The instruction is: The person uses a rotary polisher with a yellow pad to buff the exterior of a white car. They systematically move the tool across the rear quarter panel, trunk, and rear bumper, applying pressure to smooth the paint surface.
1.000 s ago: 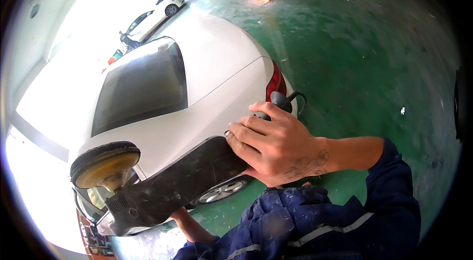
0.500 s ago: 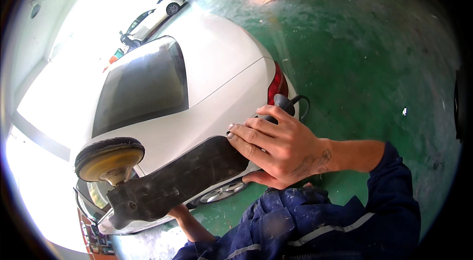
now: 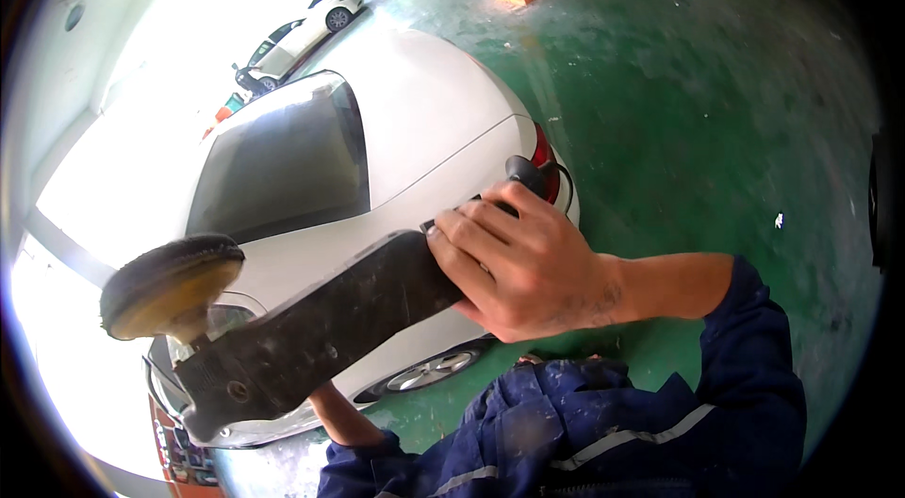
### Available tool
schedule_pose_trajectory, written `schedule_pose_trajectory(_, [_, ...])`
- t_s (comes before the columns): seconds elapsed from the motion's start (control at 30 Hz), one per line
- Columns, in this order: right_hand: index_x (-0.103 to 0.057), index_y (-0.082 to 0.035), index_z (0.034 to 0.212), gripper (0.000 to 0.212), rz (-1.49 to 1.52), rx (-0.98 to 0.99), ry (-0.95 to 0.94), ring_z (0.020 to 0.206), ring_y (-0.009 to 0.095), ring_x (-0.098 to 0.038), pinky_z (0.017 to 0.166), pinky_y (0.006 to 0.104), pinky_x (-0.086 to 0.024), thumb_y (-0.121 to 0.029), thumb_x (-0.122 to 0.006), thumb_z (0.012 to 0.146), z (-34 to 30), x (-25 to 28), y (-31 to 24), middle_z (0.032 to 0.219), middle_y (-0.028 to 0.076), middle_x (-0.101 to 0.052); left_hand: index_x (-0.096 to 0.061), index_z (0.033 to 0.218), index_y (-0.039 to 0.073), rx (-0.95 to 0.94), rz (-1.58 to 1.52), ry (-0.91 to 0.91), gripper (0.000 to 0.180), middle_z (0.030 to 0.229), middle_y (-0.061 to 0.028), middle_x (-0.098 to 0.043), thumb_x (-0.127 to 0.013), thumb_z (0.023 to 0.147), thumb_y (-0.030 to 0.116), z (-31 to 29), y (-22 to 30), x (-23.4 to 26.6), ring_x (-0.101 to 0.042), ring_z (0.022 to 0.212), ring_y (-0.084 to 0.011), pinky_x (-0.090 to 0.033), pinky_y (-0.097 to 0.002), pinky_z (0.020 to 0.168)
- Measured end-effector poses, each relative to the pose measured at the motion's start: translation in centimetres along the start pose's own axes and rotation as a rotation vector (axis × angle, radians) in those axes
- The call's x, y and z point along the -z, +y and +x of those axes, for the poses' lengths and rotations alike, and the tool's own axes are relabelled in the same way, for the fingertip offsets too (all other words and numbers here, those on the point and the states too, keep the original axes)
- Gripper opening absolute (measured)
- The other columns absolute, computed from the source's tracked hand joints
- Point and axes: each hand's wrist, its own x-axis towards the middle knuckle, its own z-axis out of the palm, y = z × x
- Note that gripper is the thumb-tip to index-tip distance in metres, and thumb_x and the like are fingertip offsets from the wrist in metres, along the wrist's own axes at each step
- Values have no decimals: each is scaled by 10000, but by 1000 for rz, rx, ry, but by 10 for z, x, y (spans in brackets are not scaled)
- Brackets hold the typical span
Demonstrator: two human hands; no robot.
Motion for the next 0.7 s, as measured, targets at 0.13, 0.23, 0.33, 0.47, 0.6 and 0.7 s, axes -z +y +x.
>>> schedule_pose_trajectory(0.13, [-446,72,1400,888,216,-21,37,1174,348,-585,976,473,-440,-230,-865,677,29,23,9,1399,239,-510,-522,1426,40,-127,12,69,632,1391,-114,-613,-784,869,182,63,57,-6,-596,1261,-245,-441,-424,1121])
schedule_pose_trajectory(0.23, [-240,63,1513,1105,453,-42,65,1281,395,-518,1050,503,-426,-197,-907,670,60,51,21,1496,255,-392,-539,1414,52,-143,-16,107,624,1381,-107,-623,-790,858,183,67,63,-18,-598,1262,-242,-435,-422,1125])
schedule_pose_trajectory(0.33, [-142,54,1548,1197,566,49,-205,1309,416,-495,1075,508,-415,-196,-915,668,66,49,7,1493,250,-382,-555,1403,64,-172,-38,123,616,1371,-99,-633,-797,848,183,78,77,-21,-601,1264,-239,-429,-421,1129])
schedule_pose_trajectory(0.47, [-212,20,1554,1177,476,55,-189,1328,394,-475,1102,486,-398,-158,-926,636,58,46,-2,1505,219,-370,-578,1388,80,-262,6,174,607,1357,-89,-647,-805,835,184,106,96,-5,-603,1266,-235,-421,-420,1134])
schedule_pose_trajectory(0.6, [-317,37,1519,1123,292,12,-12,1310,383,-481,1089,472,-402,-166,-929,599,59,33,-4,1501,210,-407,-601,1372,96,-294,11,202,598,1343,-78,-660,-814,821,186,115,102,-13,-606,1269,-231,-413,-418,1139])
schedule_pose_trajectory(0.7, [-438,81,1428,982,160,63,69,1172,351,-562,993,455,-446,-204,-905,612,65,26,-1,1380,224,-516,-617,1361,108,-285,-11,216,592,1333,-70,-671,-820,811,186,113,102,-21,-608,1270,-228,-407,-417,1143])
